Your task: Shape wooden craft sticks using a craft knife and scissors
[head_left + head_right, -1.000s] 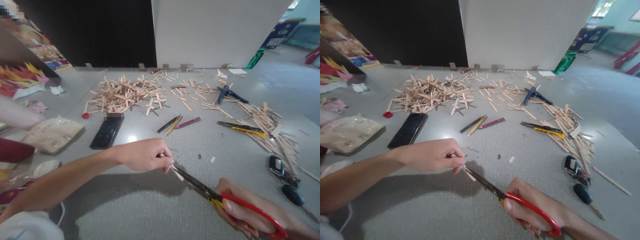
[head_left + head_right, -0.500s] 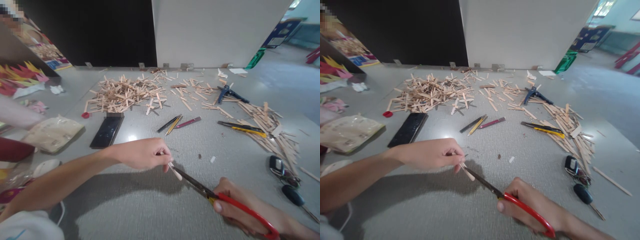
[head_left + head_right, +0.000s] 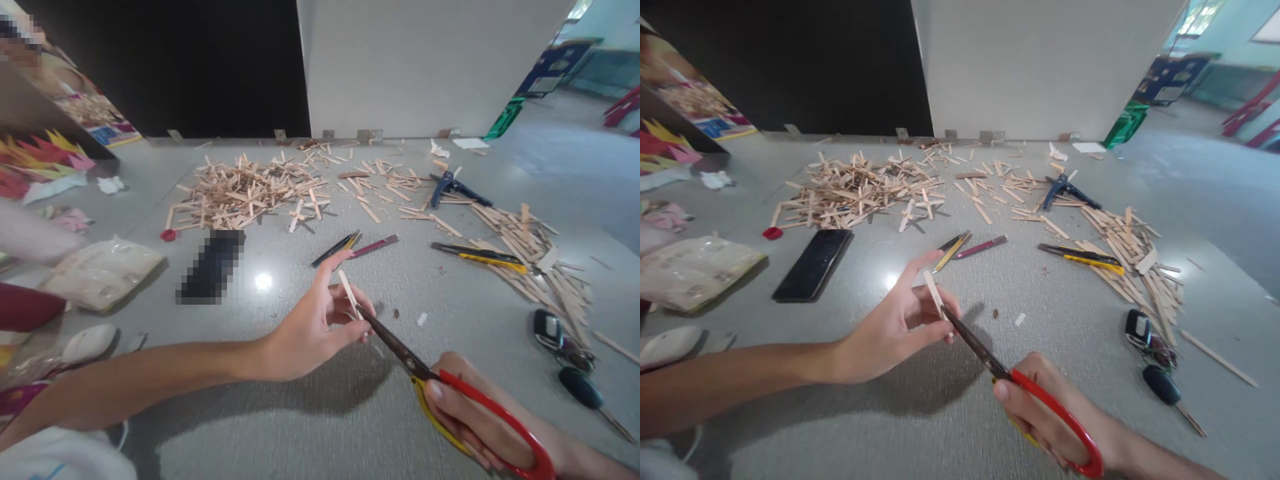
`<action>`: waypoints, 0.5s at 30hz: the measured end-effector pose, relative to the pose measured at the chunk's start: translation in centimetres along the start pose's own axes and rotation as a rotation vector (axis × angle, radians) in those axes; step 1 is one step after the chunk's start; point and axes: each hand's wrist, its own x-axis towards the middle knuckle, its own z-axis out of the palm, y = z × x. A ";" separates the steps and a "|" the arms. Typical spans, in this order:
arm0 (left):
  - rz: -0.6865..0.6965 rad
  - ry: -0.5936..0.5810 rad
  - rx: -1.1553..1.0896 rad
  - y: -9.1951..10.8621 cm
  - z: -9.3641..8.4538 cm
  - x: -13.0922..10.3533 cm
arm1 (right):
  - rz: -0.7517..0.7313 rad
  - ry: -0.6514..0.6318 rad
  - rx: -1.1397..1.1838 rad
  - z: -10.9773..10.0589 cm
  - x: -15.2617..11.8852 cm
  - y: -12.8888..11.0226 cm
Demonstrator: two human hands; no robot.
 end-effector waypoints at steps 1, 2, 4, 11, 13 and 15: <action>0.004 0.014 0.001 -0.1 0.1 0.0 | -0.004 0.000 0.001 0.1 0.0 -0.1; 0.001 0.023 0.004 -0.1 0.1 0.0 | -0.009 -0.013 0.003 0.1 -0.1 -0.3; -0.013 0.022 0.014 0.0 0.0 0.1 | -0.015 -0.018 0.006 0.0 -0.1 -0.5; -0.029 -0.037 -0.054 0.6 -0.5 0.4 | -0.064 -0.028 0.062 -0.8 -0.6 0.8; -0.010 -0.042 -0.084 0.7 -0.6 0.5 | -0.111 -0.086 0.098 -1.0 -0.7 1.1; -0.009 -0.071 -0.103 0.7 -0.7 0.6 | -0.168 -0.121 0.139 -1.1 -0.7 1.1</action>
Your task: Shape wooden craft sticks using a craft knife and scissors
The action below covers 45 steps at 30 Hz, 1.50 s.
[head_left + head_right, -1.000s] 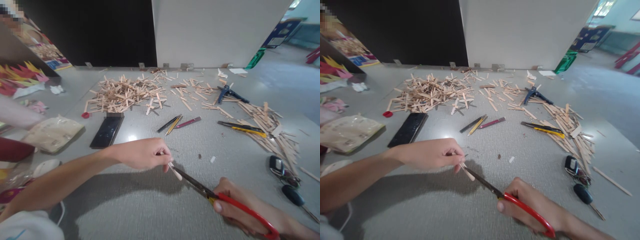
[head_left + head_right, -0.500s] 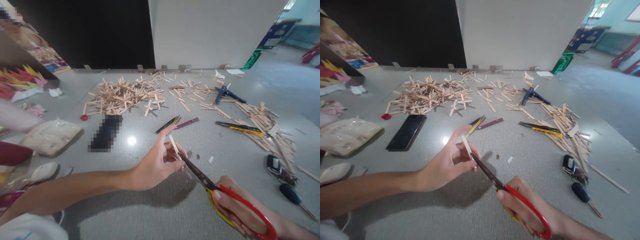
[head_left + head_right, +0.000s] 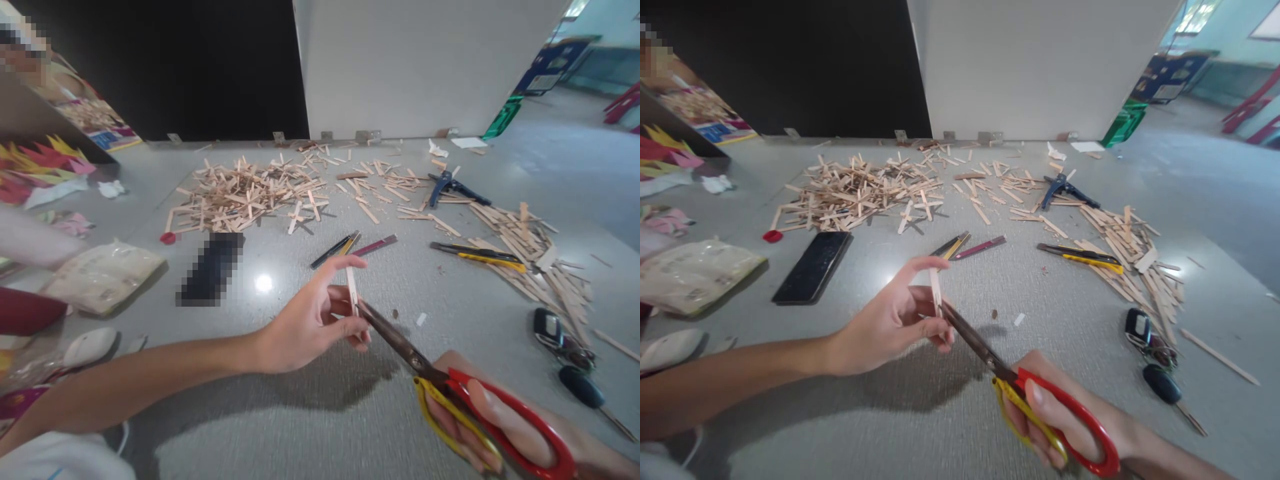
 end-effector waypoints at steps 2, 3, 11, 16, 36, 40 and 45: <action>-0.010 -0.025 -0.001 0.0 -0.1 0.1 | -0.044 -0.013 0.039 0.1 0.1 -0.1; -0.013 -0.029 0.004 0.0 -0.2 0.2 | -0.058 -0.016 0.060 0.1 0.2 -0.2; -0.003 0.002 0.016 0.0 -0.2 0.3 | -0.088 -0.030 0.136 0.0 0.5 0.6; 0.022 0.024 0.012 -0.1 -0.5 0.3 | -0.160 -0.078 0.150 -0.3 0.4 1.8; 0.029 -0.020 0.051 -1.1 -0.6 0.3 | -0.048 -0.019 0.063 0.5 0.5 0.4; 0.043 -0.006 0.159 -1.3 -0.8 0.2 | -0.002 0.023 -0.040 0.5 0.5 0.9; 0.100 0.018 0.338 -1.3 -0.8 -0.1 | 0.076 0.157 -0.068 0.9 -0.1 1.0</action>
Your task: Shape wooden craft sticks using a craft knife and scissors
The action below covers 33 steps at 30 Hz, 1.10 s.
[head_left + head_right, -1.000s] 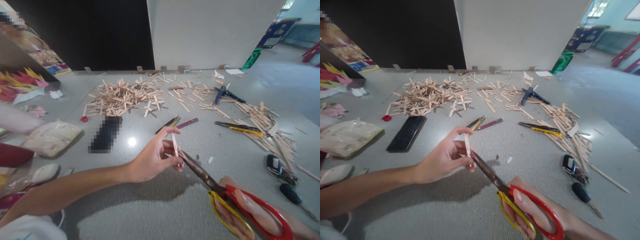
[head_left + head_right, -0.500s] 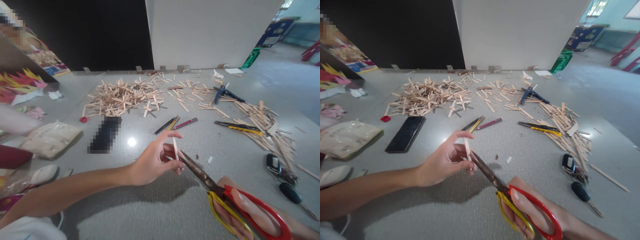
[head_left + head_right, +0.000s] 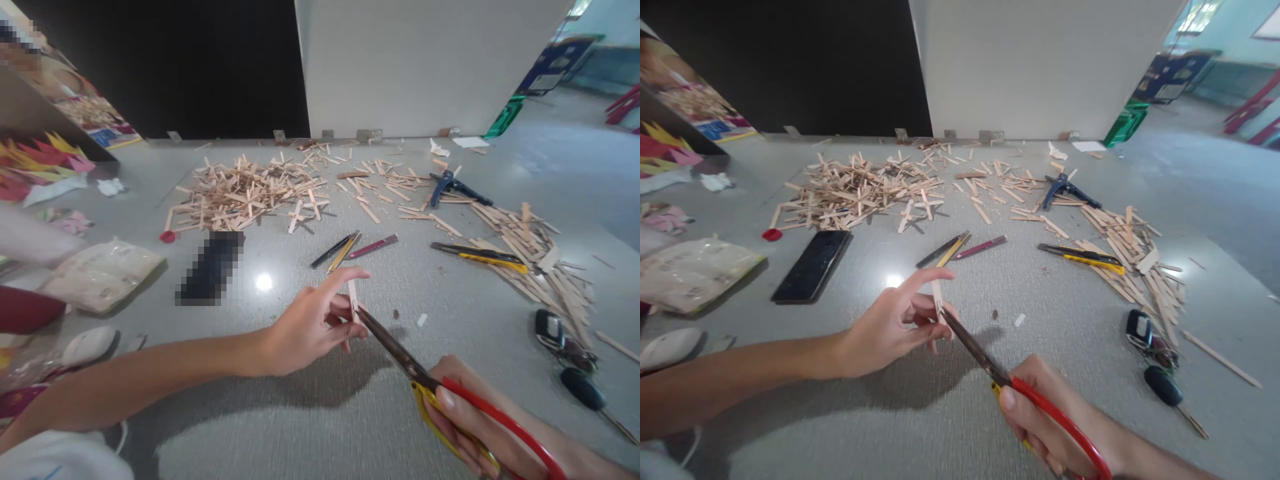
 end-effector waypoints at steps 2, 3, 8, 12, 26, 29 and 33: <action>-0.005 0.001 0.027 0.0 0.0 0.0 | 0.025 0.049 -0.027 0.2 -0.3 -0.5; -0.012 0.002 0.036 0.0 0.0 0.0 | 0.025 0.066 -0.044 0.3 -0.4 -0.6; -0.018 0.023 0.107 -0.2 -0.1 0.0 | -0.037 0.026 -0.149 0.4 0.3 0.0; -0.019 0.025 0.149 -0.2 -0.2 0.0 | -0.082 -0.008 -0.208 0.4 1.0 -0.3; -0.045 -0.027 0.159 0.8 -0.7 0.2 | 0.083 -0.076 -0.112 -0.1 0.3 -1.4; -0.153 -0.018 -0.043 1.5 -0.3 0.4 | 0.076 -0.032 -0.053 -0.3 0.1 -0.6; -0.191 -0.013 -0.163 1.6 -0.1 0.5 | -0.065 -0.084 -0.020 -0.7 -0.2 0.1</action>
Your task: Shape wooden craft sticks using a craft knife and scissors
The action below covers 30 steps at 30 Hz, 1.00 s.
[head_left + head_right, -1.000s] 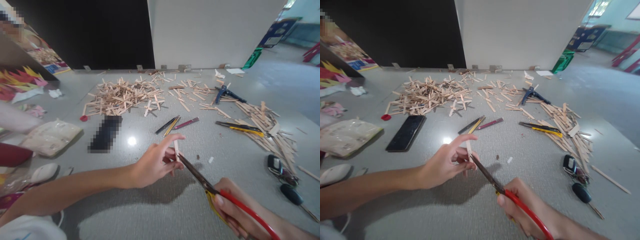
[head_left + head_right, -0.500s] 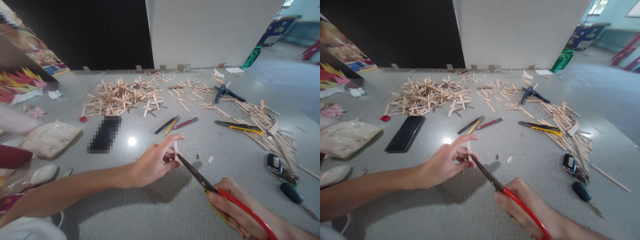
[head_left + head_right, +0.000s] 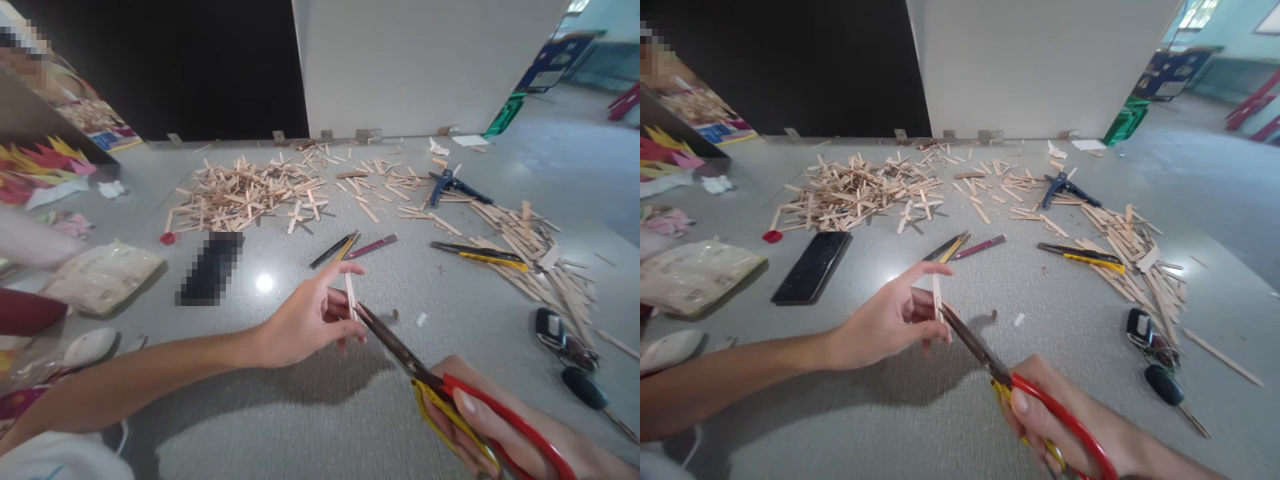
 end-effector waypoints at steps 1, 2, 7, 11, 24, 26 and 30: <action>0.007 0.001 0.000 -0.1 0.0 0.0 | -0.029 -0.022 0.002 -0.1 0.0 0.1; 0.022 0.010 0.008 -0.3 -0.1 0.1 | -0.042 -0.037 0.006 -0.1 -0.1 0.2; 0.109 0.074 0.081 -1.0 -0.3 0.0 | -0.047 -0.046 0.017 -0.2 -0.2 0.9; 0.115 0.084 0.101 -1.2 -0.2 0.0 | -0.024 -0.022 0.008 -0.2 -0.3 1.2; 0.121 0.069 0.130 -1.4 -0.3 -0.1 | -0.062 -0.037 0.078 0.1 0.1 1.1; 0.108 0.089 0.163 -1.3 -0.2 -0.2 | -0.067 -0.034 0.080 0.2 0.1 1.0; 0.128 0.108 0.233 -1.3 -0.1 -0.3 | -0.068 -0.046 0.076 0.4 0.4 0.6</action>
